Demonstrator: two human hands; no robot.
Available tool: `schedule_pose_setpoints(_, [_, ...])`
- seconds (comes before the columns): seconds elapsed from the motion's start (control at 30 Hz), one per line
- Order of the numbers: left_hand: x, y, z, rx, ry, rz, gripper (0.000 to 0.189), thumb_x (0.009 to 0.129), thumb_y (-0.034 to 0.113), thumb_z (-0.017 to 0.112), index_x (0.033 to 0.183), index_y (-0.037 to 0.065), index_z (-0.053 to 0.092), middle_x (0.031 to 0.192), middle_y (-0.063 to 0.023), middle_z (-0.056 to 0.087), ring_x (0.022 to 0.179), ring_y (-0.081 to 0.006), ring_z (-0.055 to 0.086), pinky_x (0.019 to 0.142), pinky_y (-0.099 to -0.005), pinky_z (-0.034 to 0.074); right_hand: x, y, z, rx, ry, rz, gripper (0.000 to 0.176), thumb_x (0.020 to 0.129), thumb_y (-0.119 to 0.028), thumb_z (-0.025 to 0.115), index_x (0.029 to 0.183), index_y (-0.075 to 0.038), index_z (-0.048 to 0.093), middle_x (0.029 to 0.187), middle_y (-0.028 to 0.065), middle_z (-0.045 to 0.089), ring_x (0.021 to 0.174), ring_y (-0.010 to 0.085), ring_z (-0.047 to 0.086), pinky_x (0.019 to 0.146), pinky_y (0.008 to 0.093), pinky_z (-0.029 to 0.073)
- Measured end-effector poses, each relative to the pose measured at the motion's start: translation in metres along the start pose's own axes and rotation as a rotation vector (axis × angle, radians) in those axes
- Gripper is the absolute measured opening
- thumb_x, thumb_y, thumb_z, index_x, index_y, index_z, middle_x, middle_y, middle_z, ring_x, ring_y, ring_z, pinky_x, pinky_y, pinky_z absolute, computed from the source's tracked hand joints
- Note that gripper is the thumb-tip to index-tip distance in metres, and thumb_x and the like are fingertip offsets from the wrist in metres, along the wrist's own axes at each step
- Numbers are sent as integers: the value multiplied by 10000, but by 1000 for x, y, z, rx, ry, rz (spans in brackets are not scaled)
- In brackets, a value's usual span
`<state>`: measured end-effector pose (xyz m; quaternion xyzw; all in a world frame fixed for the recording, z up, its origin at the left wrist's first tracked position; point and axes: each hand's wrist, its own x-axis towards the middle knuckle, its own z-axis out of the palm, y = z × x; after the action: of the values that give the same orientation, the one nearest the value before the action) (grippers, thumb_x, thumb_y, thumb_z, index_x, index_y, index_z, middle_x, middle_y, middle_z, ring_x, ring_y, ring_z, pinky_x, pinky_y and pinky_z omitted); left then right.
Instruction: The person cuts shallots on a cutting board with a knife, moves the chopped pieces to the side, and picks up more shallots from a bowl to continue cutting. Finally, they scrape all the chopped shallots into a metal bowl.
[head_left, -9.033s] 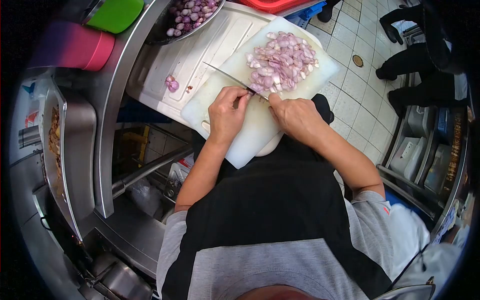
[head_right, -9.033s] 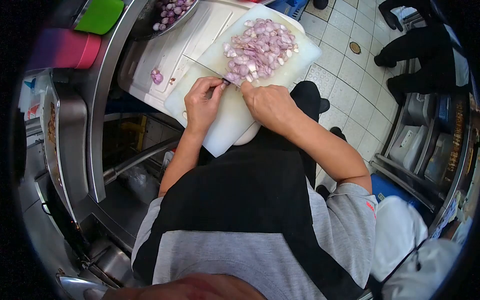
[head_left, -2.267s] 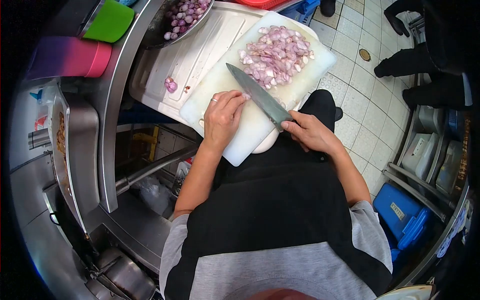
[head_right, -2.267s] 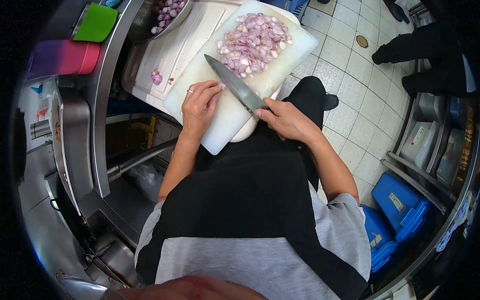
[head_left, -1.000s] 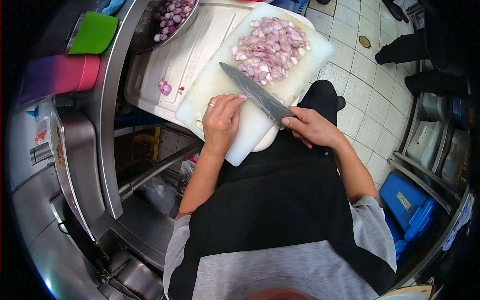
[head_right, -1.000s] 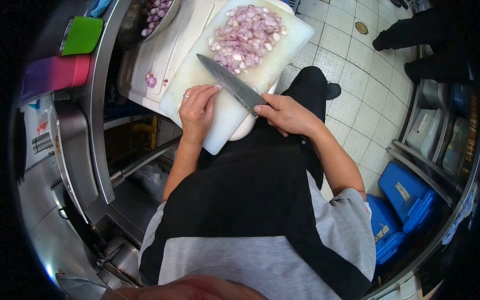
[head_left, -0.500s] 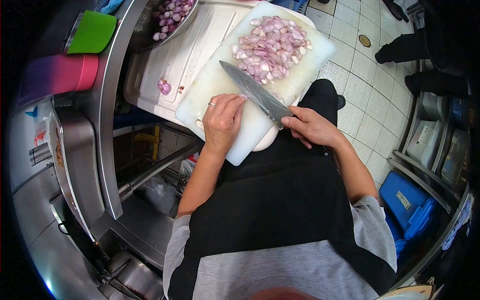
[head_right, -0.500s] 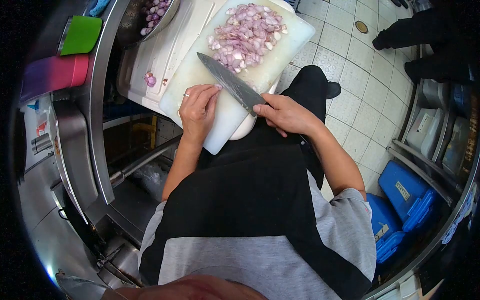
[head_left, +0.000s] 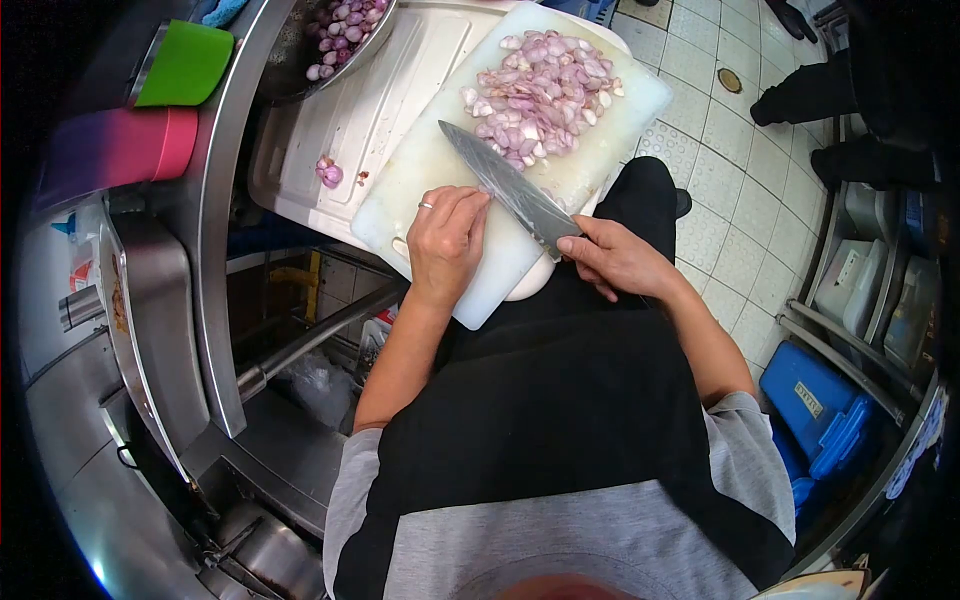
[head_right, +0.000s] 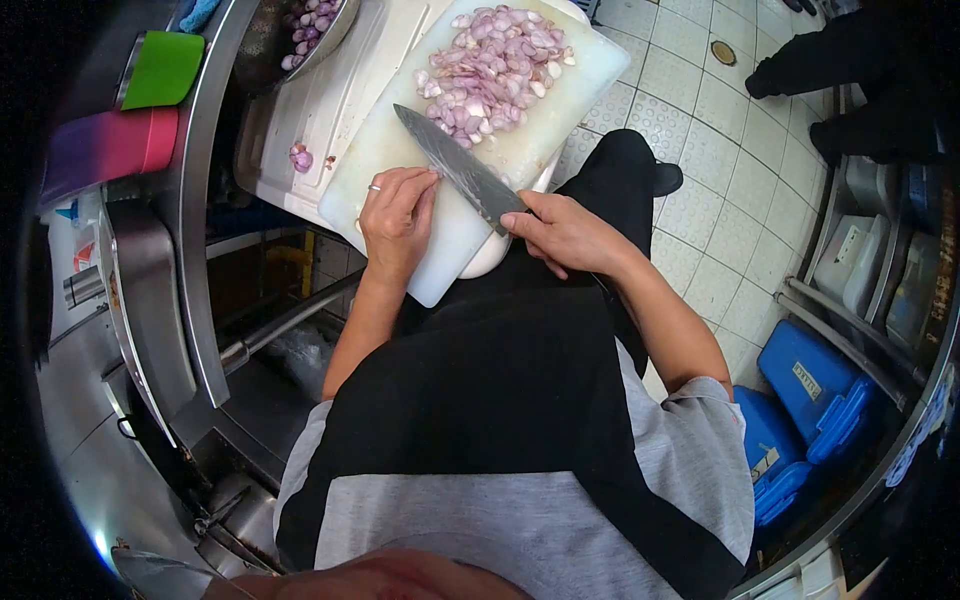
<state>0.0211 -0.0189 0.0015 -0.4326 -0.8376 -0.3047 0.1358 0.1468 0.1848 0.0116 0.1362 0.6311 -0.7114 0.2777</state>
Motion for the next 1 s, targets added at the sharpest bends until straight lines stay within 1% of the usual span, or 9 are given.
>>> schedule_pose_setpoints(0.33, [0,1,0,1,8,-3,206,709,-60,738,886,29,681,889,-90,684,850,-263,652,723,-343,523,-2,-8,12,-172,109,-1,321,1024,-328,489,916,-26,492,641,26,470,456,104,470,410,279,376])
schedule_pose_setpoints(0.43, [0,3,0,15,7,-1,201,710,-57,738,883,28,679,885,-90,683,850,-264,653,725,-346,524,0,-4,16,-297,183,-100,324,1023,-323,495,908,-21,487,651,32,480,504,106,490,448,293,383])
schedule_pose_setpoints(0.5, [0,3,1,17,12,1,201,710,-55,738,883,28,678,883,-89,683,849,-264,653,724,-345,525,-3,-3,21,-364,238,-160,331,1019,-315,494,917,0,488,669,114,544,568,230,572,531,359,426])
schedule_pose_setpoints(0.53, [0,2,0,21,16,0,201,710,-54,739,883,28,678,881,-89,683,849,-263,653,723,-345,525,-3,-3,22,-365,237,-162,331,1019,-315,494,917,0,488,669,114,544,568,230,572,531,359,426])
schedule_pose_setpoints(0.6, [1,1,0,22,15,11,194,712,-48,738,880,28,674,883,-86,674,849,-262,645,725,-344,524,-3,-2,23,-515,291,-191,333,1011,-310,494,944,16,495,726,221,583,679,387,604,622,433,448])
schedule_pose_setpoints(0.63, [0,1,0,22,11,25,188,713,-42,736,876,28,671,885,-84,665,850,-260,638,726,-344,524,-1,-3,23,-515,290,-187,333,1011,-310,494,944,16,495,726,221,583,679,387,604,622,433,448])
schedule_pose_setpoints(0.7, [-1,1,0,14,13,15,198,710,-49,738,880,28,675,883,-86,673,847,-262,644,721,-342,524,4,-9,23,-536,255,-167,334,1002,-309,493,969,23,500,810,293,594,801,482,581,693,492,444])
schedule_pose_setpoints(0.93, [9,-7,-2,53,6,-19,173,737,-34,724,885,44,683,885,-87,674,832,-264,639,712,-353,519,-16,-21,6,-730,225,-101,316,984,-304,519,962,11,507,824,298,607,838,480,589,705,530,439])
schedule_pose_setpoints(1.0, [19,-16,-2,80,-5,-2,161,748,-20,720,890,45,683,886,-90,672,835,-266,638,713,-357,518,-12,-27,-8,-859,278,-222,306,970,-294,540,944,9,507,795,290,605,818,476,594,693,533,444])
